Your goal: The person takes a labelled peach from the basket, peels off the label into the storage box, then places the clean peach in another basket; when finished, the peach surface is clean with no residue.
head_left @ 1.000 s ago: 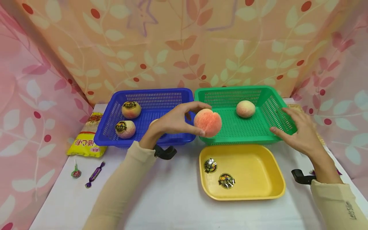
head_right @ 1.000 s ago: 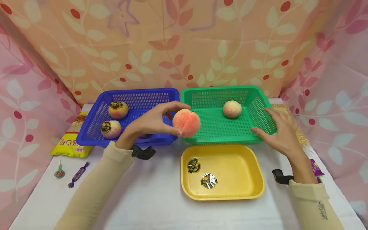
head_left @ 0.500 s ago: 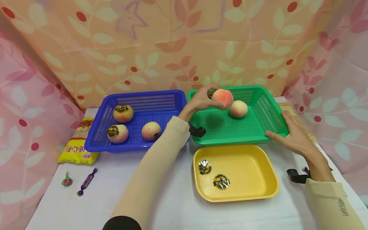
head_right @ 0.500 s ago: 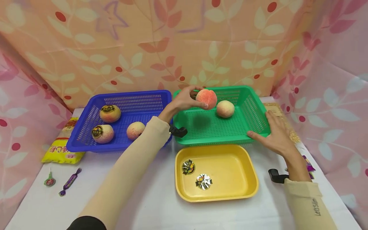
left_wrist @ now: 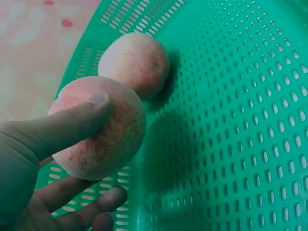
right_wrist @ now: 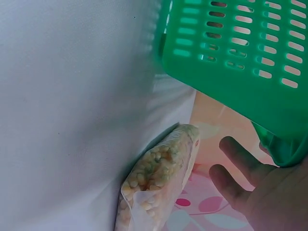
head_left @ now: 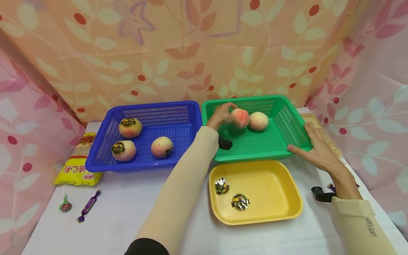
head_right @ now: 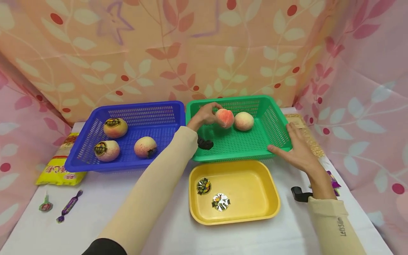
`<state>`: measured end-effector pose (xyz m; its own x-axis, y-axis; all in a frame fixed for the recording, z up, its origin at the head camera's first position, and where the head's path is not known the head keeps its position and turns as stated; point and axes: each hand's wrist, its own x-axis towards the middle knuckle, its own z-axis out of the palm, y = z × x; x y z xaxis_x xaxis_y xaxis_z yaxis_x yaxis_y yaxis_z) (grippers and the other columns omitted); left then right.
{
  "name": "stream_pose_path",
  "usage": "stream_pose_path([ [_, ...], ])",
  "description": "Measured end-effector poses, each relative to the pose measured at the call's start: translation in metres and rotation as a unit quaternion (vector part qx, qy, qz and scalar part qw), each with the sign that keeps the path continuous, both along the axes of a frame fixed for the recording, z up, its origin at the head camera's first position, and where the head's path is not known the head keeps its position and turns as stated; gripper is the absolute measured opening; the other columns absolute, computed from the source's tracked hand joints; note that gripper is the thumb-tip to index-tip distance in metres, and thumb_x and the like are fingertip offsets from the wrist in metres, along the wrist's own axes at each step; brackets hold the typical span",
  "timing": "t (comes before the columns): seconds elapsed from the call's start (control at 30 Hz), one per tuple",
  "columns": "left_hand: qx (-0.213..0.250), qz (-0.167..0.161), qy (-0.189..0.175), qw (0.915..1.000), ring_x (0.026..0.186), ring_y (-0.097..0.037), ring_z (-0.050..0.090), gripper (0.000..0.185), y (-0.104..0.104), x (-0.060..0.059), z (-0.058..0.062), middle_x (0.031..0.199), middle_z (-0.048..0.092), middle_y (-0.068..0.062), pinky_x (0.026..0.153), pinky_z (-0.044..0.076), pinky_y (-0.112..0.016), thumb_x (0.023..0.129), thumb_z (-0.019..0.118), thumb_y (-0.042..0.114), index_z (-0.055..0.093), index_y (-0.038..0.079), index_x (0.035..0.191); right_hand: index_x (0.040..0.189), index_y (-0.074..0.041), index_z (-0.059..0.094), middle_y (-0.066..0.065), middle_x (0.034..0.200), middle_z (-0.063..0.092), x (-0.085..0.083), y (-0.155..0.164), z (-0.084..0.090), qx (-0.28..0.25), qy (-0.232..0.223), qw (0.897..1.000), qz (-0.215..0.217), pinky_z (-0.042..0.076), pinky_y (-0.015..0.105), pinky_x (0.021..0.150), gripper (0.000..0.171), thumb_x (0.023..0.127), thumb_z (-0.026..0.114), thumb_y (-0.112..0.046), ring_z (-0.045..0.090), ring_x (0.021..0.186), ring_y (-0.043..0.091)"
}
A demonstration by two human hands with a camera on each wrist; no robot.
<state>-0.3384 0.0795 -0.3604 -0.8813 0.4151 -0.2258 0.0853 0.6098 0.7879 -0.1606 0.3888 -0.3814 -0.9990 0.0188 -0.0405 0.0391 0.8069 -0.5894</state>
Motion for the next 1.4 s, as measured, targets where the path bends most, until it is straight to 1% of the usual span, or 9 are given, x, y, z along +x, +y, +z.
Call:
stream_pose_path([
  [0.2, -0.031, -0.012, 0.008, 0.9994, 0.134, -0.029, 0.052, 0.071, 0.006, -0.006, -0.012, 0.150, 0.051, -0.008, 0.108, 0.049, -0.044, 0.079, 0.089, 0.018, 0.055, 0.022, 0.141, 0.164, -0.013, -0.006, 0.016, 0.172, -0.010, 0.003, 0.001, 0.001, -0.008, -0.006, 1.000, -0.002, 0.009, 0.080, 0.115, 0.110, 0.093, 0.068, -0.051, -0.004, 0.156, 0.050],
  [0.33, -0.025, -0.008, 0.007, 0.9996, 0.132, -0.030, 0.053, 0.072, 0.010, -0.008, -0.023, 0.148, 0.053, -0.009, 0.109, 0.048, -0.045, 0.080, 0.088, 0.018, 0.053, 0.022, 0.143, 0.165, -0.015, -0.005, 0.016, 0.172, -0.010, 0.003, 0.000, 0.002, -0.010, -0.004, 1.000, 0.001, 0.011, 0.081, 0.113, 0.109, 0.093, 0.068, -0.051, -0.004, 0.156, 0.050],
  [0.47, 0.001, -0.003, 0.010, 0.9999, 0.133, -0.030, 0.053, 0.077, 0.012, -0.007, -0.026, 0.148, 0.053, -0.010, 0.110, 0.047, -0.046, 0.080, 0.088, 0.015, 0.050, 0.021, 0.146, 0.165, -0.016, -0.004, 0.016, 0.172, -0.009, 0.002, -0.003, 0.002, -0.009, 0.004, 1.000, 0.001, 0.012, 0.082, 0.112, 0.108, 0.093, 0.068, -0.050, -0.003, 0.156, 0.050],
  [0.6, 0.006, -0.005, 0.016, 0.9998, 0.135, -0.030, 0.051, 0.079, 0.012, -0.006, -0.024, 0.150, 0.050, -0.012, 0.111, 0.046, -0.045, 0.082, 0.087, 0.015, 0.045, 0.021, 0.148, 0.165, -0.016, -0.004, 0.013, 0.173, -0.008, -0.001, -0.008, 0.003, -0.011, 0.005, 1.000, 0.000, 0.012, 0.081, 0.114, 0.108, 0.093, 0.069, -0.050, -0.003, 0.157, 0.047],
  [0.77, -0.057, -0.016, 0.042, 0.9974, 0.141, -0.032, 0.045, 0.080, 0.009, -0.004, -0.017, 0.155, 0.047, -0.009, 0.114, 0.043, -0.049, 0.083, 0.086, 0.024, 0.043, 0.026, 0.150, 0.165, -0.016, -0.004, 0.013, 0.173, -0.008, -0.001, -0.008, 0.002, -0.010, 0.003, 1.000, -0.001, 0.012, 0.080, 0.115, 0.107, 0.093, 0.068, -0.050, -0.002, 0.157, 0.046],
  [0.97, -0.134, -0.041, 0.079, 0.9870, 0.143, -0.032, 0.045, 0.083, 0.006, -0.001, -0.004, 0.153, 0.051, -0.005, 0.113, 0.042, -0.051, 0.083, 0.085, 0.027, 0.040, 0.031, 0.152, 0.165, -0.015, -0.004, 0.017, 0.172, -0.007, 0.002, -0.003, 0.002, -0.007, 0.006, 1.000, -0.008, 0.013, 0.080, 0.113, 0.107, 0.093, 0.068, -0.049, 0.003, 0.155, 0.051],
  [1.13, -0.173, -0.053, 0.070, 0.9811, 0.144, -0.031, 0.043, 0.082, 0.001, 0.001, 0.004, 0.156, 0.047, -0.003, 0.113, 0.043, -0.050, 0.085, 0.084, 0.026, 0.040, 0.031, 0.154, 0.165, -0.012, -0.002, 0.018, 0.172, -0.007, 0.003, -0.002, 0.002, -0.008, 0.011, 1.000, -0.006, 0.012, 0.080, 0.114, 0.107, 0.093, 0.068, -0.049, 0.002, 0.155, 0.052],
  [1.27, -0.192, -0.065, 0.054, 0.9777, 0.147, -0.031, 0.039, 0.085, -0.007, 0.001, 0.012, 0.160, 0.043, -0.002, 0.113, 0.043, -0.049, 0.085, 0.083, 0.027, 0.036, 0.033, 0.156, 0.165, -0.012, -0.003, 0.018, 0.172, -0.008, 0.001, -0.004, 0.000, -0.010, 0.007, 1.000, -0.002, 0.011, 0.080, 0.114, 0.107, 0.093, 0.068, -0.050, 0.000, 0.155, 0.051],
  [1.4, -0.173, -0.085, 0.084, 0.9776, 0.144, -0.029, 0.045, 0.088, -0.016, 0.006, 0.028, 0.159, 0.045, -0.001, 0.109, 0.046, -0.048, 0.084, 0.084, 0.029, 0.035, 0.033, 0.157, 0.165, -0.014, -0.004, 0.018, 0.172, -0.008, 0.002, -0.003, 0.000, -0.014, 0.005, 1.000, -0.003, 0.009, 0.081, 0.114, 0.106, 0.094, 0.067, -0.050, -0.002, 0.155, 0.051],
])
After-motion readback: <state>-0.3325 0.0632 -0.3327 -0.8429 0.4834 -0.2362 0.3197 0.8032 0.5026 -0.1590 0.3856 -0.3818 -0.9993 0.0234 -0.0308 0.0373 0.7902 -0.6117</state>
